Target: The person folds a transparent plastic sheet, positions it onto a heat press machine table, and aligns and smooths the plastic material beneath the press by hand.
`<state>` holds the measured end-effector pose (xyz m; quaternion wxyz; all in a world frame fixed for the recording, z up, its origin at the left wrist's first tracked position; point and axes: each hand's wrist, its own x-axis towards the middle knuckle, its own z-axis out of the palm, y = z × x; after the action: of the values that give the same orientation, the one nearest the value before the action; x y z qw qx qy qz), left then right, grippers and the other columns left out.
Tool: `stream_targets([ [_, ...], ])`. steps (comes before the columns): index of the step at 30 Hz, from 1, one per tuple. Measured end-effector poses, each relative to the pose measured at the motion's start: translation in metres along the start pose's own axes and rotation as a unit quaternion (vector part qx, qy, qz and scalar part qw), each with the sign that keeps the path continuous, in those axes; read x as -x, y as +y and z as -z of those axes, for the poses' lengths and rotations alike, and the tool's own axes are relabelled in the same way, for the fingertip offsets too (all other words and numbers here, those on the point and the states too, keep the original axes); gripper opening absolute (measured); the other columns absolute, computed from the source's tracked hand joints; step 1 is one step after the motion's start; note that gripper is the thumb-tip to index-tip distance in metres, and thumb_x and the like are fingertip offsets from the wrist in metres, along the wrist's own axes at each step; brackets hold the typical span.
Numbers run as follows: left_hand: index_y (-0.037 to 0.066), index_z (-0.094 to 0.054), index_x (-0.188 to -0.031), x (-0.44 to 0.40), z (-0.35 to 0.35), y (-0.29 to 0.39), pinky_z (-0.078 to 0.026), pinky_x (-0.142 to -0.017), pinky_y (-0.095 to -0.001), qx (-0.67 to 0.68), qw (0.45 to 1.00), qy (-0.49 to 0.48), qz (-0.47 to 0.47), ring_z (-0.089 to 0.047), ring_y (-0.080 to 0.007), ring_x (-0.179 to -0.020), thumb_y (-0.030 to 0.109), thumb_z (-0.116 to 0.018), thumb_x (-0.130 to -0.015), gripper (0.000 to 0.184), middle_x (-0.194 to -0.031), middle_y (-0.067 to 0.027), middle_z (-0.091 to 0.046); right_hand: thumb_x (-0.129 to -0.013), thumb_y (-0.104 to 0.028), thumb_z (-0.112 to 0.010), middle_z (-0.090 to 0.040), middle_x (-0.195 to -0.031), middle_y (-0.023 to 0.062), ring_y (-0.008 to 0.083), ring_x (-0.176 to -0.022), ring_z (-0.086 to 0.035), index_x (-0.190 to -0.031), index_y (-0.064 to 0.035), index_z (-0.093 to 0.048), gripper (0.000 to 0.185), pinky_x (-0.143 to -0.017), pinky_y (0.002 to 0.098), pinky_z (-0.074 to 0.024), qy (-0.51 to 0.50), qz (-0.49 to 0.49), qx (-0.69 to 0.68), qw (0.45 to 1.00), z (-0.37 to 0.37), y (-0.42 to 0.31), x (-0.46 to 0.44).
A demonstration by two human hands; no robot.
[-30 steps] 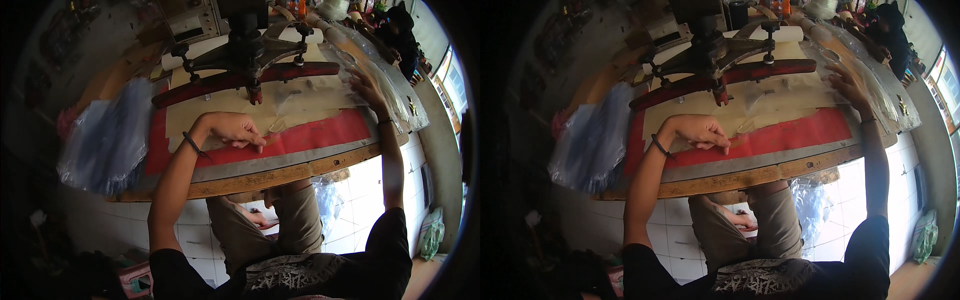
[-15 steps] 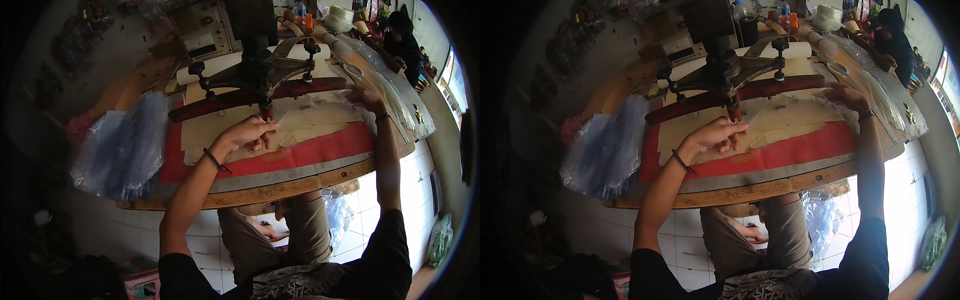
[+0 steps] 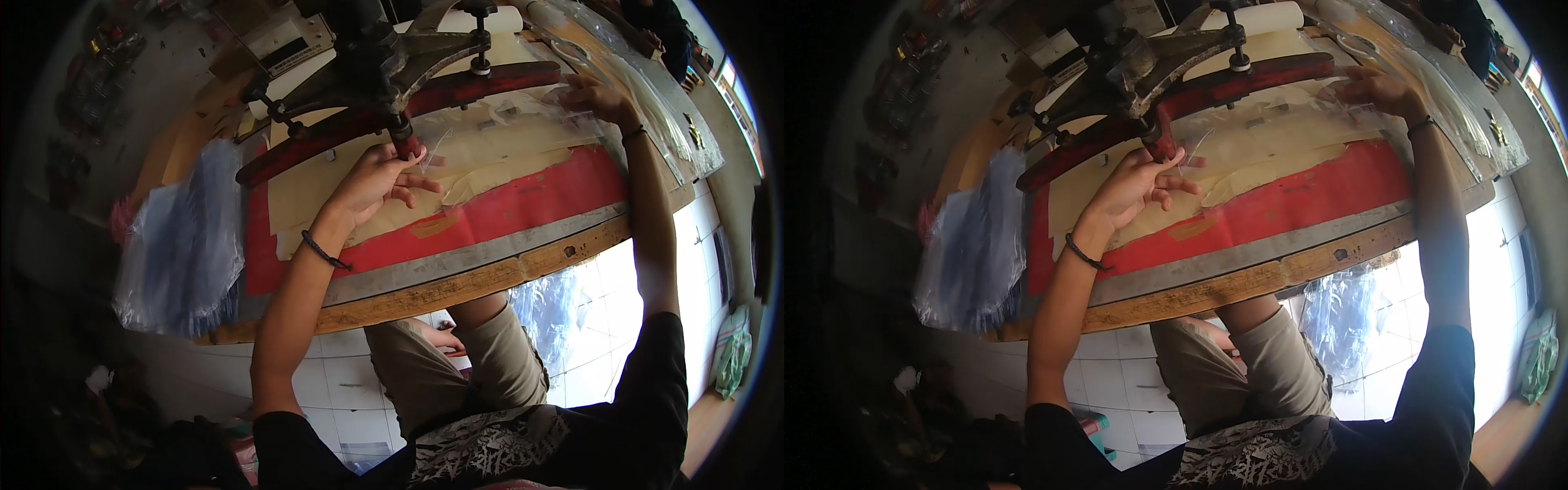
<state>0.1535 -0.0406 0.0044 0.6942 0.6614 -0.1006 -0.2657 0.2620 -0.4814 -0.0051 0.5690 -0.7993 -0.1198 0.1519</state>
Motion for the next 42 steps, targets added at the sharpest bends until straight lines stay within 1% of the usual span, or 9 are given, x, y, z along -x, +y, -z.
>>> stream_targets([
  [4,0.001,-0.055,-0.114,-0.004,0.004,0.001,-0.051,-0.047,-0.0225,0.014,1.0,-0.005,0.001,-0.072,-0.024,-0.087,0.027,-0.062,-0.097,0.032,-0.12,-0.0167,-0.065,-0.091,-0.023,-0.066,-0.059,-0.131,0.0109,0.0145,-0.113,-0.059,-0.146,-0.002,-0.037,0.065,-0.1,0.0293,-0.046,-0.017,0.017,0.023,0.999,0.011,0.017,-0.007],
  [15,0.007,-0.057,-0.107,0.004,0.035,0.014,-0.05,-0.045,-0.0248,-0.03,0.998,0.02,0.049,-0.067,-0.0137,-0.057,0.026,-0.059,-0.094,0.024,-0.089,-0.0097,-0.068,-0.094,-0.017,-0.064,-0.063,-0.122,0.0076,0.0123,-0.107,-0.061,-0.141,-0.0022,-0.042,0.054,-0.097,0.0286,-0.0489,-0.049,0.063,0.028,0.996,-0.022,-0.008,-0.011],
  [24,0.004,-0.059,-0.098,0.005,0.05,0.018,-0.047,-0.04,-0.0237,-0.098,0.989,-0.006,0.113,-0.067,-0.0152,-0.055,0.036,-0.056,-0.099,0.032,-0.081,-0.0121,-0.069,-0.094,-0.016,-0.064,-0.065,-0.118,0.0075,0.0131,-0.107,-0.061,-0.134,0.0006,-0.048,0.046,-0.091,0.0295,-0.0513,-0.048,0.052,0.042,0.997,-0.037,-0.021,-0.014],
  [25,0.005,-0.058,-0.094,0.005,0.051,0.017,-0.046,-0.036,-0.0236,-0.094,0.986,0.01,0.134,-0.066,-0.0173,-0.052,0.028,-0.052,-0.1,0.025,-0.08,-0.0126,-0.07,-0.094,-0.018,-0.065,-0.066,-0.115,0.0073,0.0122,-0.103,-0.063,-0.136,-0.0001,-0.046,0.049,-0.086,0.028,-0.0524,-0.066,0.02,0.008,0.998,-0.036,-0.025,-0.008],
  [28,0.005,-0.058,-0.094,0.007,0.052,0.022,-0.045,-0.036,-0.0232,-0.12,0.979,0.003,0.166,-0.067,-0.0175,-0.052,0.029,-0.052,-0.1,0.025,-0.078,-0.0126,-0.069,-0.093,-0.017,-0.066,-0.067,-0.112,0.006,0.0116,-0.098,-0.064,-0.137,-0.0007,-0.044,0.052,-0.082,0.0265,-0.053,-0.041,0.002,0.116,0.992,-0.04,-0.034,-0.002],
  [34,0.006,-0.055,-0.093,0.012,0.053,0.024,-0.044,-0.035,-0.0225,-0.163,0.974,0.033,0.154,-0.066,-0.0169,-0.052,0.034,-0.052,-0.102,0.03,-0.075,-0.0116,-0.068,-0.092,-0.015,-0.069,-0.065,-0.107,0.0032,0.0112,-0.095,-0.064,-0.129,-0.0005,-0.052,0.043,-0.084,0.028,-0.0546,-0.021,0.056,-0.002,0.998,-0.05,-0.016,-0.016],
  [35,0.006,-0.055,-0.093,0.012,0.055,0.025,-0.044,-0.036,-0.0226,-0.173,0.971,0.026,0.161,-0.066,-0.0168,-0.051,0.035,-0.051,-0.102,0.03,-0.074,-0.011,-0.067,-0.092,-0.015,-0.068,-0.066,-0.115,0.0109,0.0165,-0.104,-0.064,-0.137,-0.0021,-0.048,0.051,-0.095,0.0314,-0.0523,-0.053,0.061,0.031,0.996,-0.049,-0.016,-0.021],
  [38,0.006,-0.052,-0.094,0.014,0.059,0.027,-0.044,-0.036,-0.0226,-0.198,0.964,0.012,0.178,-0.065,-0.0168,-0.051,0.036,-0.049,-0.103,0.031,-0.07,-0.0097,-0.064,-0.092,-0.017,-0.068,-0.063,-0.12,0.0118,0.0198,-0.109,-0.063,-0.132,-0.0015,-0.053,0.046,-0.095,0.033,-0.053,-0.038,0.079,0.069,0.994,-0.049,-0.014,-0.025],
  [42,0.005,-0.05,-0.096,0.025,0.061,0.031,-0.045,-0.037,-0.0228,-0.213,0.956,0.014,0.2,-0.065,-0.0174,-0.051,0.033,-0.047,-0.104,0.029,-0.069,-0.0098,-0.063,-0.093,-0.02,-0.068,-0.058,-0.128,0.0114,0.0204,-0.114,-0.06,-0.144,-0.0031,-0.037,0.062,-0.093,0.0322,-0.0544,-0.038,0.03,0.008,0.999,-0.045,-0.018,-0.015],
])
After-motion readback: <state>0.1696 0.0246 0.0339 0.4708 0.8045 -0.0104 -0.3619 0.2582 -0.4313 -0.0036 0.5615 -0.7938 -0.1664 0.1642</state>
